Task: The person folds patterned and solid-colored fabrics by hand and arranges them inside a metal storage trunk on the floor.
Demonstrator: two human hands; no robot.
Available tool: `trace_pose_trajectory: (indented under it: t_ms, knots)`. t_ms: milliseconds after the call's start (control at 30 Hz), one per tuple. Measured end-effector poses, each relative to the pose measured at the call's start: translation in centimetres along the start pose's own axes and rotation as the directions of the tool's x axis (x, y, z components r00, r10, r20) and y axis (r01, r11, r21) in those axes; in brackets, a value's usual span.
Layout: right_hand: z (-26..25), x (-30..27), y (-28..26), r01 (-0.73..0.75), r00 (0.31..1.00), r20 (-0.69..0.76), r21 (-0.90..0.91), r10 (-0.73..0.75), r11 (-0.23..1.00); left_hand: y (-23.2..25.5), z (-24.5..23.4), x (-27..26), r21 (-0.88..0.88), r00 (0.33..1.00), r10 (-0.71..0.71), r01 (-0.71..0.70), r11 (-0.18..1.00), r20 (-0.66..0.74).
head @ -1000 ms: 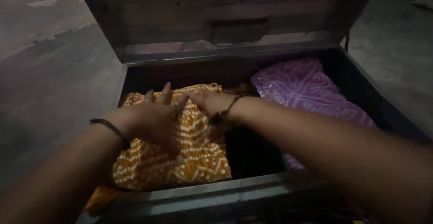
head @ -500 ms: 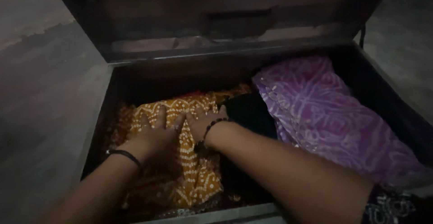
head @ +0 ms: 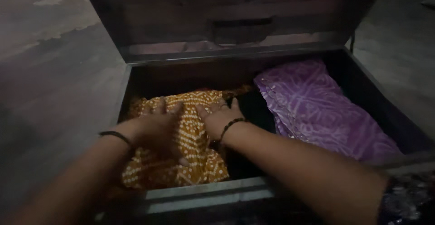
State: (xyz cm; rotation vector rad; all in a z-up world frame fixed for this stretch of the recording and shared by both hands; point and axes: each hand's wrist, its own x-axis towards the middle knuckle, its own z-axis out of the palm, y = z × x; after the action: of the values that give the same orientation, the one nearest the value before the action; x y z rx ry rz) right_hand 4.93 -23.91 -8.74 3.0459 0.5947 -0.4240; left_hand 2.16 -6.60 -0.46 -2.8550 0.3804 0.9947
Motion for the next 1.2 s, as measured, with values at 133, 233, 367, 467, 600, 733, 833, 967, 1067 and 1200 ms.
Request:
trace_pose_trajectory:
  t_ms: [133, 233, 367, 467, 600, 733, 833, 967, 1067, 1200]
  knots:
    - [-1.6, -1.4, 0.8, 0.046, 0.991, 0.121, 0.035, -0.05, 0.998, -3.2, 0.2, -1.2, 0.05, 0.998, -0.066, 0.066, 0.997, 0.005]
    - [-4.5, -2.6, -0.6, 0.054, 0.977, 0.206, 0.05, -0.063, 0.997, -5.0, 1.4, 0.5, 0.562, 0.991, 0.11, -0.135, 0.816, 0.078]
    - [-5.4, -3.4, -3.6, 0.034, 0.934, 0.357, -0.047, -0.016, 0.998, -6.1, 4.9, 3.7, 0.936, 0.933, 0.232, -0.315, 0.158, 0.275]
    - [-2.6, -2.7, -5.2, -0.028, 0.94, 0.342, 0.029, 0.017, 0.999, -5.7, 7.6, 7.5, 0.829, 0.957, 0.226, -0.272, 0.489, 0.181]
    - [-0.3, -1.3, -6.2, -0.04, 0.939, 0.34, -0.028, 0.047, 0.999, -5.4, 10.0, 10.1, 0.727, 0.962, 0.188, -0.271, 0.63, 0.196]
    - [-0.4, -0.6, -6.6, -0.049, 0.878, 0.467, -0.129, 0.104, 0.99, -5.6, 9.8, 9.6, 0.641, 0.971, 0.164, -0.24, 0.729, 0.177]
    - [1.2, -0.5, -6.2, -0.02, 0.947, 0.32, -0.048, 0.035, 0.999, -5.8, 9.1, 8.3, 0.565, 0.976, 0.149, -0.215, 0.797, 0.16]
    - [1.6, -0.3, -5.4, 0.003, 0.932, 0.362, -0.028, 0.007, 1.0, -6.0, 8.4, 5.8, 0.375, 0.984, 0.124, -0.165, 0.912, 0.131]
    - [0.7, -0.9, -4.2, 0.021, 0.932, 0.36, 0.048, -0.037, 0.999, -6.4, 7.2, 4.1, 0.16, 0.994, 0.095, -0.104, 0.982, 0.062]
    - [-2.2, -2.0, -1.7, 0.041, 0.948, 0.317, -0.066, -0.018, 0.997, -5.7, 4.9, 2.3, -0.107, 0.986, 0.125, -0.137, 0.985, -0.11]
